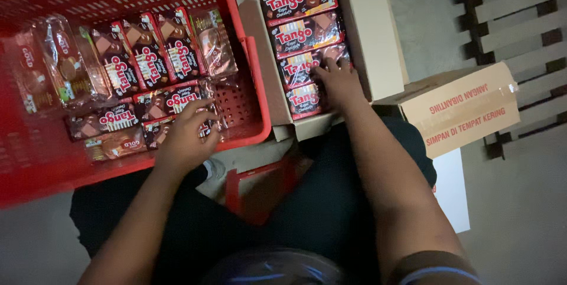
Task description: The person transfers individually wrapped Tango chocolate bars from a cardboard box into a red plastic basket. They arrange the bars in rows within the basket and then close the cardboard box flaps.
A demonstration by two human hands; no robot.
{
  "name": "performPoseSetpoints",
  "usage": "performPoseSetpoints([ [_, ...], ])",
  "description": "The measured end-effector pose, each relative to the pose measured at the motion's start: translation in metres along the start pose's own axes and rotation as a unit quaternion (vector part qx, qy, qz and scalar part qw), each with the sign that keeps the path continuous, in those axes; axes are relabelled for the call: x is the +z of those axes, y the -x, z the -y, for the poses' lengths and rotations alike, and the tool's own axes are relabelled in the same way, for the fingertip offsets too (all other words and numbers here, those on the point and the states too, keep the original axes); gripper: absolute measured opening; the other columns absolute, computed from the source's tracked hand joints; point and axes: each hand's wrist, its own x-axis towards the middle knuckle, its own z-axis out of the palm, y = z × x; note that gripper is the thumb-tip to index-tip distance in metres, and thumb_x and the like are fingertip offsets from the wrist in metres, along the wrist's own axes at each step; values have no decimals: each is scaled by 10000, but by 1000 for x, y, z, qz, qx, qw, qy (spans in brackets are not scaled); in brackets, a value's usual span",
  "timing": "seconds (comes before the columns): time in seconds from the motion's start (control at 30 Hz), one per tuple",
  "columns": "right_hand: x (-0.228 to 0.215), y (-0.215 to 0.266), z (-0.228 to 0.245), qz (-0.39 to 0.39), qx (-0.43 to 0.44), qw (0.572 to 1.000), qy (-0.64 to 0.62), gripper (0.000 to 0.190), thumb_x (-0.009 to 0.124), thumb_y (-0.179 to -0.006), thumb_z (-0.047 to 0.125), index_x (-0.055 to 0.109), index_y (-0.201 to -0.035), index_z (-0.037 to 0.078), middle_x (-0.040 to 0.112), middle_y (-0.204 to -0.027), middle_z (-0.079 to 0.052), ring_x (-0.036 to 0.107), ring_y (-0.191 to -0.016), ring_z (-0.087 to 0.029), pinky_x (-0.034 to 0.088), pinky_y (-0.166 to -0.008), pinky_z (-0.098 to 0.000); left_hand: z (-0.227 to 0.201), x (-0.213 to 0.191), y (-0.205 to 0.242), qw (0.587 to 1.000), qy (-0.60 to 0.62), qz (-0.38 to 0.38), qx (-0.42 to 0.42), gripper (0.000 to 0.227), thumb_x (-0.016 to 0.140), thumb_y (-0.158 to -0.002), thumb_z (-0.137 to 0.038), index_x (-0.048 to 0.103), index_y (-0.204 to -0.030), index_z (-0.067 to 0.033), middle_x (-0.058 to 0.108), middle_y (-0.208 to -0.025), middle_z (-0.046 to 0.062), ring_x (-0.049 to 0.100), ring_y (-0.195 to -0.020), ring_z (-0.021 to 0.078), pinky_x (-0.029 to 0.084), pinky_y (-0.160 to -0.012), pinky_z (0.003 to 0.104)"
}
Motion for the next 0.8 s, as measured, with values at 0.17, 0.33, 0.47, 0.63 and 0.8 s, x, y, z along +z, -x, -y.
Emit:
performPoseSetpoints([
  [0.17,15,-9,-9,-26,-13,999,-27,790,905,-671,311,549,-1376,311,452,-1471,-60,382,-1413,-458,476,-1059,-625,-1,-1,0,1000,2,0,5,141,687,-862,-78,720,-998,-72,632,-1310,175,630,-1232,446,510,-1025,507],
  [0.33,6,-5,-4,7,26,994,-108,1081,854,-789,146,212,-1658,131,265,-1621,-284,209,-1501,-563,318,-1195,-660,2,3,2,1000,-10,-5,-6,142,699,-853,-97,732,-991,-100,643,-1316,146,644,-1223,418,527,-1011,495],
  [0.47,0,-6,2,81,56,988,-123,994,781,-822,49,232,-1650,77,107,-1699,-292,84,-1551,-554,211,-1240,-670,-8,-3,-1,1000,-13,-6,-13,123,694,-871,-118,741,-984,-108,651,-1311,133,651,-1215,414,531,-999,497],
  [0.63,16,-26,1,29,-33,993,-110,989,820,-739,60,355,-1612,47,261,-1659,-274,258,-1464,-630,380,-1124,-700,-10,-4,-1,999,-16,-6,-28,122,682,-864,-129,749,-965,-115,673,-1277,119,673,-1162,405,539,-972,487],
  [0.8,33,-29,-11,-35,-74,988,-133,829,735,-812,124,411,-1569,22,340,-1631,-275,322,-1416,-649,304,-1192,-664,-9,-5,-3,1000,-19,-24,-3,87,698,-859,-107,740,-933,-89,693,-1212,125,695,-1114,398,558,-923,462],
])
